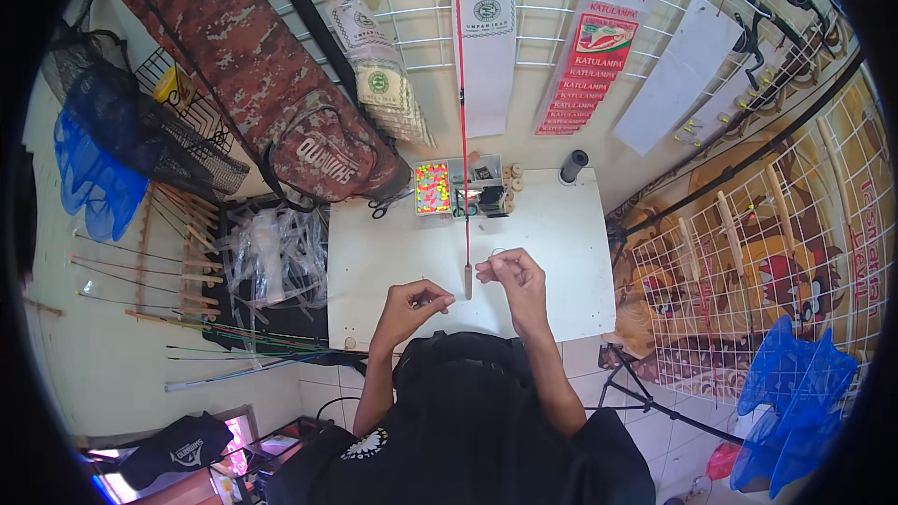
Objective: Repairing or preparing a fishing rod section by wrapping it with tape or thread.
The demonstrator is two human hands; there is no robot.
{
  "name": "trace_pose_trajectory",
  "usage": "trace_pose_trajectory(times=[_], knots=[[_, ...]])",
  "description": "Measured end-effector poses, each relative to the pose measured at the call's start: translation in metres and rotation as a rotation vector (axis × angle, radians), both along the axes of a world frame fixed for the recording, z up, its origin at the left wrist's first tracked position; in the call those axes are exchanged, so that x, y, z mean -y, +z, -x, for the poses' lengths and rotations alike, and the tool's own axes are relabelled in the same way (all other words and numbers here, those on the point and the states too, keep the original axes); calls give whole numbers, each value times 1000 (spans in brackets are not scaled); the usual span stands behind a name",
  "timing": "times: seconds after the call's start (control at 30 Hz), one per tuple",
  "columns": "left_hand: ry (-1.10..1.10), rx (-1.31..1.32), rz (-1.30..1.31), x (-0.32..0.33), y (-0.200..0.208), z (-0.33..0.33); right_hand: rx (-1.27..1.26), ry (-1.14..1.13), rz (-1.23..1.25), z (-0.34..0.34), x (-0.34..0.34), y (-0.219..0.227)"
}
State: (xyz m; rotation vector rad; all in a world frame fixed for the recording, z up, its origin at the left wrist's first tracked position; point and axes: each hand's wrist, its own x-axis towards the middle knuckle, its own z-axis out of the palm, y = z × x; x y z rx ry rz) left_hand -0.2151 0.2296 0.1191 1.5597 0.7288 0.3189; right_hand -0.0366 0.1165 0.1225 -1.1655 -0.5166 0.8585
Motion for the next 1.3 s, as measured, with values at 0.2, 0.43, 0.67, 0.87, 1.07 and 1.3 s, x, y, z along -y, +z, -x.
trace_pose_trajectory(times=[0.2, 0.43, 0.67, 0.87, 1.07, 1.3], knots=[[74, 87, 82, 1, -7, 14, -273, -167, -163, -11, -4, 7], [164, 44, -92, -5, -22, 23, -270, -208, -199, -27, 0, 18], [88, -111, -252, -7, -33, 20, -259, -194, -217, -22, -1, 22], [320, 38, -371, 2, -11, 2, 201, -236, -3, -6, -2, 27], [221, 261, -295, 2, 22, -29, 435, -174, 58, 5, -2, 20], [42, 454, -121, 0, 26, -48, 448, -9, 27, 11, 1, 16]])
